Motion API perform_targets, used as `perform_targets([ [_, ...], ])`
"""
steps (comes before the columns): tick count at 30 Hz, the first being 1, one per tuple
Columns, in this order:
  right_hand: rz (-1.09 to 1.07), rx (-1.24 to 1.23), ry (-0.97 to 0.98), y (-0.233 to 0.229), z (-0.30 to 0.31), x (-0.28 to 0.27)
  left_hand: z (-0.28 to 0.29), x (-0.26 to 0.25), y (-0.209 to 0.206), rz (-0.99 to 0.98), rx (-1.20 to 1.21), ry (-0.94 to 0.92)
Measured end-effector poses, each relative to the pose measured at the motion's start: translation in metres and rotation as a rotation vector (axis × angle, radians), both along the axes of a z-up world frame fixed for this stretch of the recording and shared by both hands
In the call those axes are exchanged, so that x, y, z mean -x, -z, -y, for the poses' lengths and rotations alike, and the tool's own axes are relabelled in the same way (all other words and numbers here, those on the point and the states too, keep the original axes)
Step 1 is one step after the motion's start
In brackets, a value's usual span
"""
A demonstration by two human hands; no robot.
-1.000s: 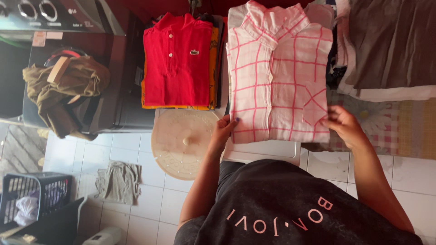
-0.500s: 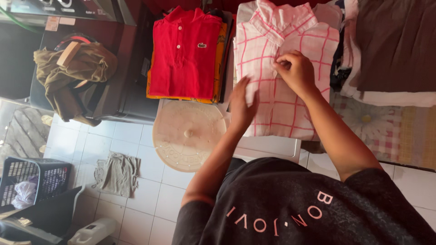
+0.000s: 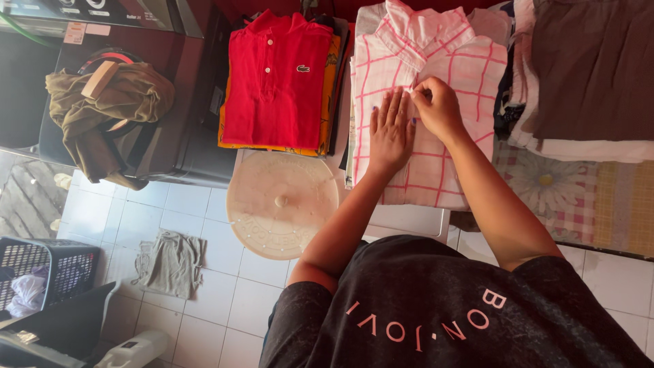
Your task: The person folds various items of clothing by hand, including shirts and t-shirts, and stacks them into neat piles.
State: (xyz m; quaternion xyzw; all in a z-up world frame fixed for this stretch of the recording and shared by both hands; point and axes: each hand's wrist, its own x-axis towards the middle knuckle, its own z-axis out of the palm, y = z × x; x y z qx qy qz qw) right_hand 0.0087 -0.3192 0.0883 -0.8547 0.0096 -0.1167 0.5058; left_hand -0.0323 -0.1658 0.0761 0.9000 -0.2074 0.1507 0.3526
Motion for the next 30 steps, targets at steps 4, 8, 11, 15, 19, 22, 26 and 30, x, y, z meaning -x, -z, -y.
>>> perform_targets([
  [4, 0.108, -0.055, -0.012, 0.003, 0.000, 0.001, -0.001, 0.003, -0.009, -0.019, -0.026, -0.007],
  [8, 0.194, -0.098, 0.010, 0.002, -0.004, 0.007, -0.002, 0.005, -0.012, -0.008, -0.012, -0.003],
  [11, 0.145, -0.057, 0.040, 0.002, -0.006, 0.010, -0.001, 0.002, -0.010, 0.038, -0.009, -0.012],
  [15, 0.124, -0.073, 0.020, -0.003, 0.000, 0.003, 0.001, -0.011, -0.006, 0.077, -0.075, -0.046],
  [19, 0.040, -0.075, -0.003, -0.006, 0.007, -0.004, 0.007, -0.032, -0.007, -0.038, -0.065, -0.094],
  [22, -0.008, -0.130, 0.035, -0.008, 0.005, -0.007, 0.011, -0.031, -0.008, 0.053, -0.053, -0.110],
  [26, 0.088, 0.074, 0.150, -0.015, -0.002, -0.008, 0.013, -0.028, -0.006, 0.066, -0.017, -0.099],
  [30, 0.037, 0.218, 0.209, -0.022, -0.008, -0.008, 0.011, -0.030, -0.003, 0.161, -0.016, -0.114],
])
